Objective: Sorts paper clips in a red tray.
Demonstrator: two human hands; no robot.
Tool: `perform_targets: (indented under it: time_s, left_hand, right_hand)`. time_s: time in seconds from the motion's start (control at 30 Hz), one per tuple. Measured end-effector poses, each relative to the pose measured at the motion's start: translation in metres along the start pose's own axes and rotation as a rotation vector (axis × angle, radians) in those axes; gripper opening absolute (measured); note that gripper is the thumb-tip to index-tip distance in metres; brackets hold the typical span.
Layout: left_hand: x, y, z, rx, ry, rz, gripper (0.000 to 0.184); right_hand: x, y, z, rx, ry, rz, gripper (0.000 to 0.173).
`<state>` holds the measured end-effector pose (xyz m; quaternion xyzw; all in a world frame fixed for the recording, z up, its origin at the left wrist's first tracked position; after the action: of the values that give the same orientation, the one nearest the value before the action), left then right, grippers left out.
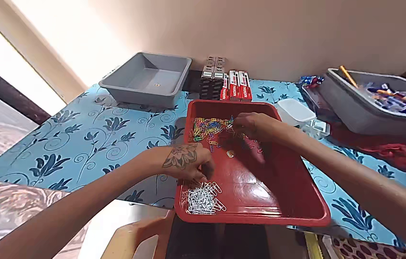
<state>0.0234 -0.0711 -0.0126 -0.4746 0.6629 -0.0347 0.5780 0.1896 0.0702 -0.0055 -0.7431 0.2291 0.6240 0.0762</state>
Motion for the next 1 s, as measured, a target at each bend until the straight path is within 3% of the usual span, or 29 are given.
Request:
perform_targets:
  time_s: [0.2,0.3,0.4,0.57,0.63,0.73,0.83,1.0]
  left_hand:
    - [-0.011,0.004,0.009,0.112,0.103,-0.064,0.009]
    - [-0.031,0.01,0.007,0.192,-0.306,0.097,0.015]
    - [-0.051,0.03,0.006,0.1,-0.644,0.056,0.017]
    - [-0.046,0.055,0.012,0.075,-0.821,-0.076,0.016]
    - [-0.043,0.058,0.007,0.115,-0.943,-0.123,0.017]
    - [-0.037,0.064,0.0,0.146,-1.154,-0.226,0.013]
    - [-0.03,0.067,-0.003,0.182,-1.174,-0.296,0.01]
    - [-0.034,0.07,-0.001,0.229,-1.178,-0.286,0.01]
  right_hand:
    - [-0.019,0.008,-0.022,0.115,-0.141,0.33,0.017]
    - [-0.01,0.02,-0.029,0.116,-0.128,0.445,0.014]
    - [0.008,0.06,-0.027,-0.022,-0.024,0.499,0.014]
    - [0.028,0.091,-0.018,-0.186,0.139,0.601,0.02]
    - [0.021,0.081,-0.017,-0.152,0.074,0.454,0.017]
    - [-0.003,0.038,-0.018,0.053,-0.105,0.171,0.016]
    - [-0.012,-0.004,-0.016,0.21,-0.047,0.088,0.025]
    - [-0.008,-0.018,-0.02,0.314,0.025,0.063,0.012]
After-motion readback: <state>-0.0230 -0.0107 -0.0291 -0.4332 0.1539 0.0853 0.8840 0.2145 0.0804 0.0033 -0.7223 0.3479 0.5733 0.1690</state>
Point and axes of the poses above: each hand's wrist, its own z-axis towards the middle knuckle, its own x-axis out of the palm, y = z × x, the point moved 5 cm from there along z, towards the middle knuckle, and after that the axes turned 11 degrees about y, right-handed, at the moved point
